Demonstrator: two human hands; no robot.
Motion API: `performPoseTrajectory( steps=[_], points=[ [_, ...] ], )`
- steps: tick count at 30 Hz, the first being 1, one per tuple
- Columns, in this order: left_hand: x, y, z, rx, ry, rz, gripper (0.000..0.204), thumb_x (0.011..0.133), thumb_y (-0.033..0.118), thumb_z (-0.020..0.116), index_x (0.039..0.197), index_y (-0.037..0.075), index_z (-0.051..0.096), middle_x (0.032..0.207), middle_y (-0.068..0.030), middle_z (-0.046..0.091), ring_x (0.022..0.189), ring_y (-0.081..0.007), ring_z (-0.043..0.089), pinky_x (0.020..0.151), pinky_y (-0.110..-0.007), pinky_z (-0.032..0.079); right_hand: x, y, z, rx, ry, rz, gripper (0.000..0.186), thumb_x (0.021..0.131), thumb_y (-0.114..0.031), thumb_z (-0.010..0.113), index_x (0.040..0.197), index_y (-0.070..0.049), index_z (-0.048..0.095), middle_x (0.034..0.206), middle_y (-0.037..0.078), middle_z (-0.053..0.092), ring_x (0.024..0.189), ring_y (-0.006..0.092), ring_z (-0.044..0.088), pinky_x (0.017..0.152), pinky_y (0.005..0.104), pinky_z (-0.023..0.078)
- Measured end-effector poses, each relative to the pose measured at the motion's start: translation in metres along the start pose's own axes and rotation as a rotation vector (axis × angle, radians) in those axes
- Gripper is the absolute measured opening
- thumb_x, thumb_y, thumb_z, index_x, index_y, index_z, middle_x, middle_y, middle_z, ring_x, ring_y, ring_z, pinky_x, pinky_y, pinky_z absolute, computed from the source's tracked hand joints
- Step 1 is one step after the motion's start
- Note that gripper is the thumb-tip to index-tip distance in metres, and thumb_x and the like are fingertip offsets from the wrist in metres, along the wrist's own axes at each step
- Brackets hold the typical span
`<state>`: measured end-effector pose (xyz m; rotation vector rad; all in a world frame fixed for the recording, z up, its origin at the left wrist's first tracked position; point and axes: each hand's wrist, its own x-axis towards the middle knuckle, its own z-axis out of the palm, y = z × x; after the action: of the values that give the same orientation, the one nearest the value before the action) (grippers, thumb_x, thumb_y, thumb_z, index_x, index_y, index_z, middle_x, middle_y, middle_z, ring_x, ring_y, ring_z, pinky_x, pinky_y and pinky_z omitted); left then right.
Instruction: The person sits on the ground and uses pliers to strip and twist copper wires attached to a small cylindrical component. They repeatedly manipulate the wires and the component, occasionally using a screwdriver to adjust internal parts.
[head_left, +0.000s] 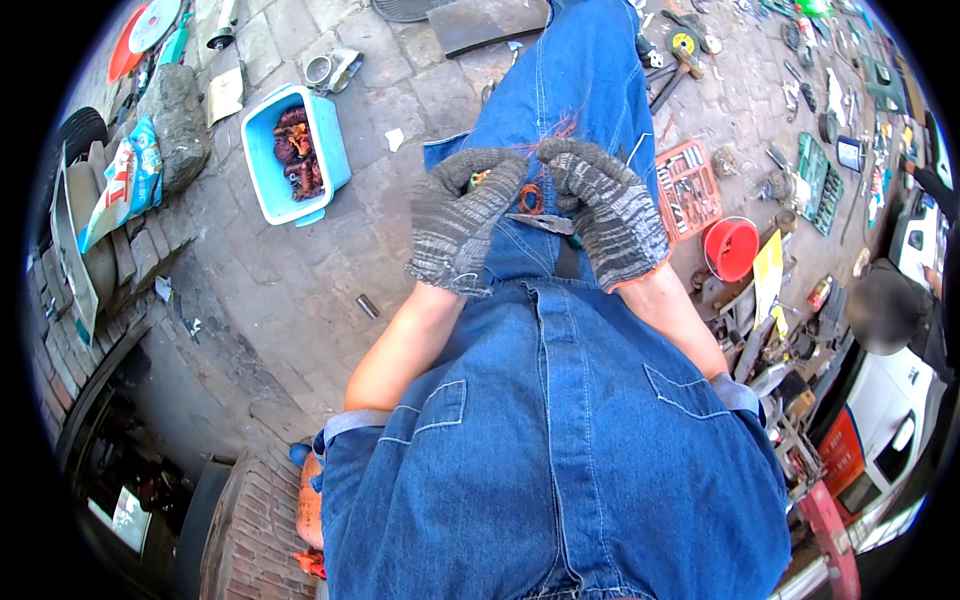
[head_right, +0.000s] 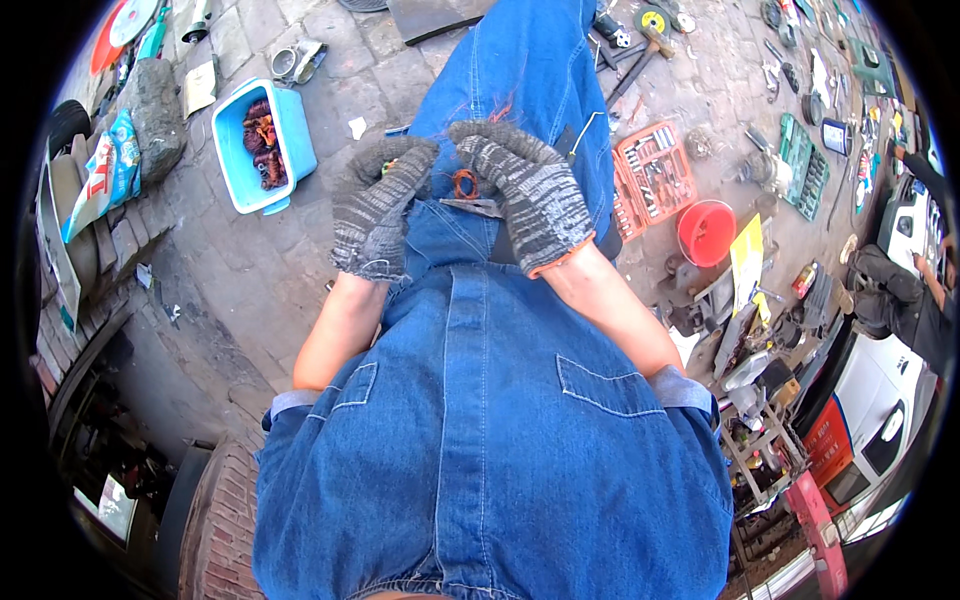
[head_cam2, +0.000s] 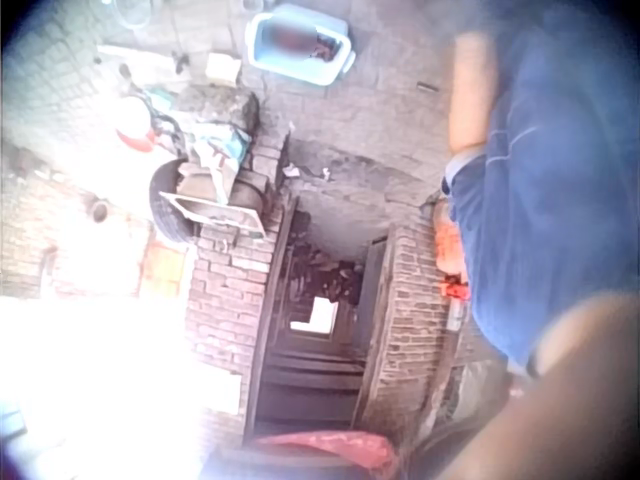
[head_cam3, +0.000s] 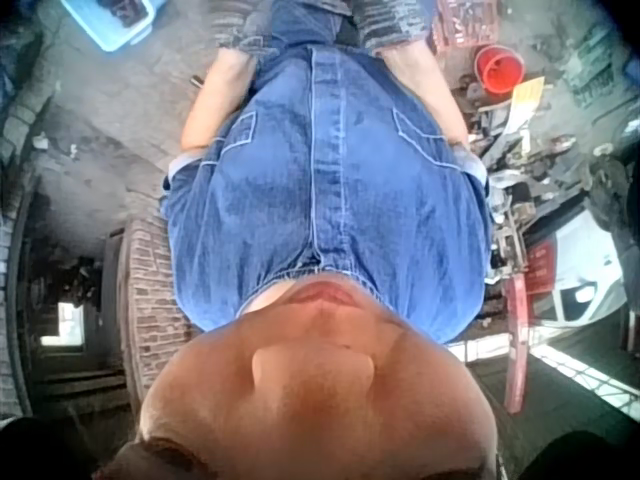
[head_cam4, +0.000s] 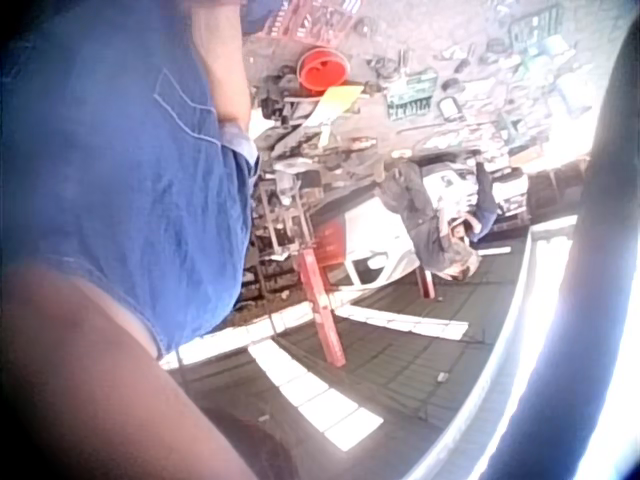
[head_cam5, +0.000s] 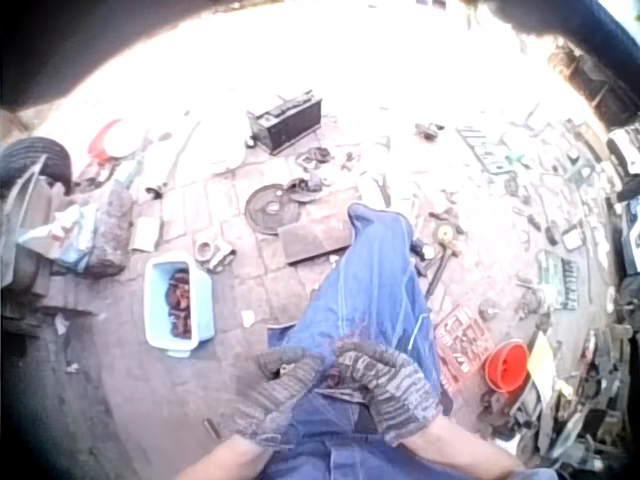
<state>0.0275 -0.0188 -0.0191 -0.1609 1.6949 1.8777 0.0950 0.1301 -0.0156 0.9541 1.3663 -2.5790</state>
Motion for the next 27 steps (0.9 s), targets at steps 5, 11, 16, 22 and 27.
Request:
performPoseTrajectory(
  steps=[5, 11, 16, 22, 27],
  points=[
    [-0.006, -0.005, 0.011, -0.088, -0.034, -0.033, 0.018, 0.081, 0.01, 0.069, 0.096, 0.0, 0.066, 0.086, -0.0068, 0.067, 0.075, -0.0106, 0.061, 0.066, -0.023, 0.05, -0.003, 0.001, 0.017, 0.172, 0.056, 0.073, 0.024, 0.087, -0.01, 0.06, 0.109, -0.002, 0.063, 0.099, 0.005, 0.065, 0.085, 0.0122, 0.062, 0.077, 0.0228, 0.051],
    [-0.007, 0.001, 0.007, 0.05, -0.049, -0.058, 0.021, 0.081, 0.011, 0.069, 0.099, 0.0, 0.067, 0.089, -0.006, 0.067, 0.079, -0.0101, 0.061, 0.071, -0.024, 0.05, -0.007, -0.003, 0.016, -0.082, 0.075, -0.077, 0.023, 0.086, -0.01, 0.06, 0.106, 0.0, 0.063, 0.094, 0.006, 0.066, 0.084, 0.0113, 0.061, 0.075, 0.0244, 0.05],
    [-0.006, 0.012, -0.008, 0.168, -0.008, 0.117, 0.021, 0.08, 0.012, 0.07, 0.098, 0.002, 0.068, 0.09, -0.0063, 0.068, 0.081, -0.0095, 0.061, 0.073, -0.024, 0.05, -0.01, -0.016, 0.015, -0.289, 0.021, -0.111, 0.02, 0.085, -0.011, 0.061, 0.101, 0.001, 0.063, 0.091, 0.005, 0.065, 0.082, 0.0106, 0.059, 0.074, 0.0244, 0.049],
    [-0.004, 0.007, -0.018, 0.165, -0.241, -0.034, 0.02, 0.078, 0.012, 0.07, 0.096, 0.002, 0.069, 0.092, -0.0075, 0.069, 0.083, -0.0097, 0.062, 0.077, -0.026, 0.05, -0.014, -0.013, 0.009, -0.209, -0.163, 0.148, 0.02, 0.084, -0.013, 0.062, 0.099, 0.0, 0.063, 0.086, 0.002, 0.063, 0.077, 0.0085, 0.057, 0.07, 0.0215, 0.046],
    [-0.012, 0.013, -0.022, 0.101, -0.438, -0.083, 0.022, 0.075, 0.01, 0.073, 0.094, 0.001, 0.069, 0.093, -0.0082, 0.068, 0.085, -0.0121, 0.062, 0.078, -0.026, 0.05, -0.025, -0.015, 0.004, -0.134, -0.179, 0.393, 0.017, 0.081, -0.014, 0.063, 0.094, -0.003, 0.063, 0.072, -0.002, 0.057, 0.066, 0.0059, 0.052, 0.058, 0.0215, 0.042]
  ],
)
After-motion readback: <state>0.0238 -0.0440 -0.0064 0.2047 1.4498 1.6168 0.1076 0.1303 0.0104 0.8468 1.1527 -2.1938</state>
